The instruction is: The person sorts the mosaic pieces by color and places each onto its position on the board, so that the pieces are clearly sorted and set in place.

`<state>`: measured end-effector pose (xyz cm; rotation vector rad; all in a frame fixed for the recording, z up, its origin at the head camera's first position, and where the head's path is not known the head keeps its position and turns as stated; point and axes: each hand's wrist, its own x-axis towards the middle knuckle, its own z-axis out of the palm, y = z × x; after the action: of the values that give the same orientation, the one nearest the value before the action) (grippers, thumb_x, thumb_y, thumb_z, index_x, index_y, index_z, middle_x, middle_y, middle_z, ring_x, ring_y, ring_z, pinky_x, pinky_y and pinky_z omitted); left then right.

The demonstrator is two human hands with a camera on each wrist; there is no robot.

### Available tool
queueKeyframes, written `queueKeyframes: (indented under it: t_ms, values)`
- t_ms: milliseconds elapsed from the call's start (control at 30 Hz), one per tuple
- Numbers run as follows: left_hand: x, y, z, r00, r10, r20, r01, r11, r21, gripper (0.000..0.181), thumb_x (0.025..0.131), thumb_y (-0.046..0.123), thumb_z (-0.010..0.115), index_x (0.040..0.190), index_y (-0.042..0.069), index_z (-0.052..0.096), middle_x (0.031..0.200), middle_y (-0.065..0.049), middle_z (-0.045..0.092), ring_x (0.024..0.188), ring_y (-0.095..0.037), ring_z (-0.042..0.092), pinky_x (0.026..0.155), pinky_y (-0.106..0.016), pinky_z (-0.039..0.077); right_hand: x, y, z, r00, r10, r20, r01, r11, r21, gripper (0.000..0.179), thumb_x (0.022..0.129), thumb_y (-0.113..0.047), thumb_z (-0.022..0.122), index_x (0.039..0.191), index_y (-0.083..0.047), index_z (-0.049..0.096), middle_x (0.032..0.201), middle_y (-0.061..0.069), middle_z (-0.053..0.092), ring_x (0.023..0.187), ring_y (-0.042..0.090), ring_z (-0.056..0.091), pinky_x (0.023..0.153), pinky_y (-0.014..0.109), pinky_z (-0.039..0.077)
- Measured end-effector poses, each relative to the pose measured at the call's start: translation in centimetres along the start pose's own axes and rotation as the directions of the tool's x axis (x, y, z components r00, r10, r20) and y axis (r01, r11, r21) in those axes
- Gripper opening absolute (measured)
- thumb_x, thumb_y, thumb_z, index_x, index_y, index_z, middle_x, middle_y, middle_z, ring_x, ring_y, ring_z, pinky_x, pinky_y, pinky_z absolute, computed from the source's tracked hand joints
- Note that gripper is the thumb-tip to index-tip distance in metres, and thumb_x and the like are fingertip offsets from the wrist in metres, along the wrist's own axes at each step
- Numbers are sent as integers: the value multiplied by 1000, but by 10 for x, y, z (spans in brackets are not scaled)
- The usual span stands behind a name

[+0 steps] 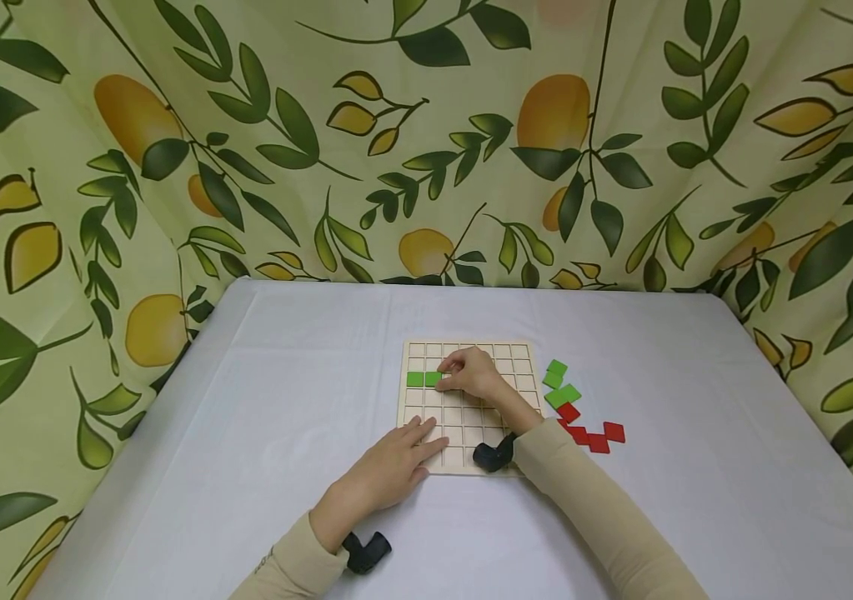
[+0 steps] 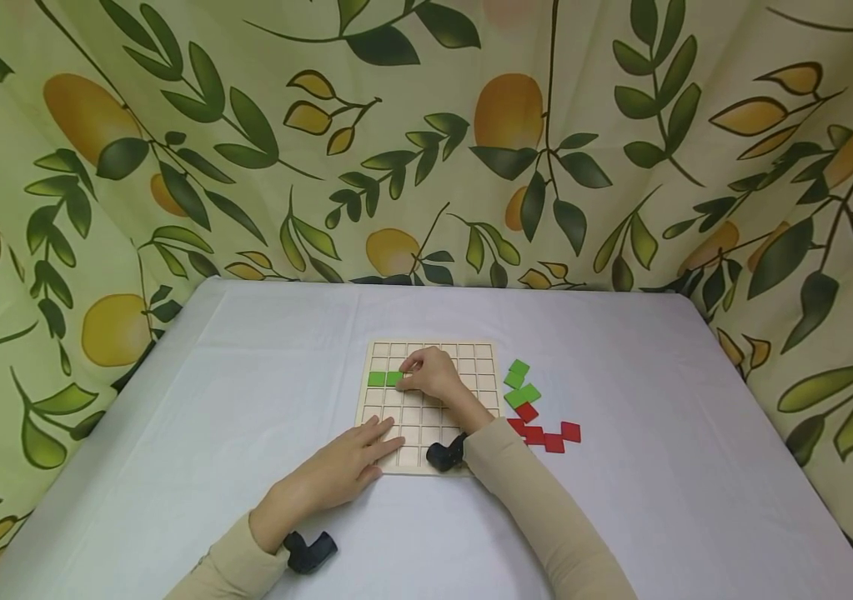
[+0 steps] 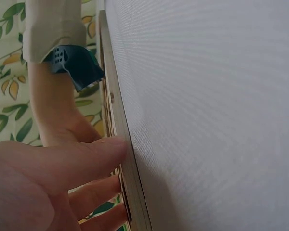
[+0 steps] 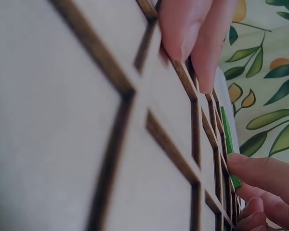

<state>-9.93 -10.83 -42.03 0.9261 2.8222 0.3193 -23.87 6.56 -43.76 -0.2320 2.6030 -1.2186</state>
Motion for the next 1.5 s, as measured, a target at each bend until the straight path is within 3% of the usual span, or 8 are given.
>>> queueKeyframes:
  t_ms: [467, 1500]
  values:
    - [1, -1, 3, 1000, -8, 13, 8, 1000, -2, 45, 97, 20, 55, 141, 16, 50, 153, -13, 41, 142, -33, 40, 116, -47, 38, 0, 3, -2, 1000, 1, 9, -1, 1000, 27, 26, 72, -13, 83, 94, -4, 73, 67, -2, 49, 65, 13, 43, 58, 21, 35]
    - [0, 0, 0, 1000, -3, -1, 3, 1000, -14, 44, 96, 18, 57, 140, 14, 51, 152, -15, 43, 142, -34, 41, 115, -47, 39, -15, 6, -13, 996, -87, 14, 86, 993, 82, 22, 77, -13, 78, 96, -3, 73, 66, -3, 52, 58, 11, 43, 50, 19, 35]
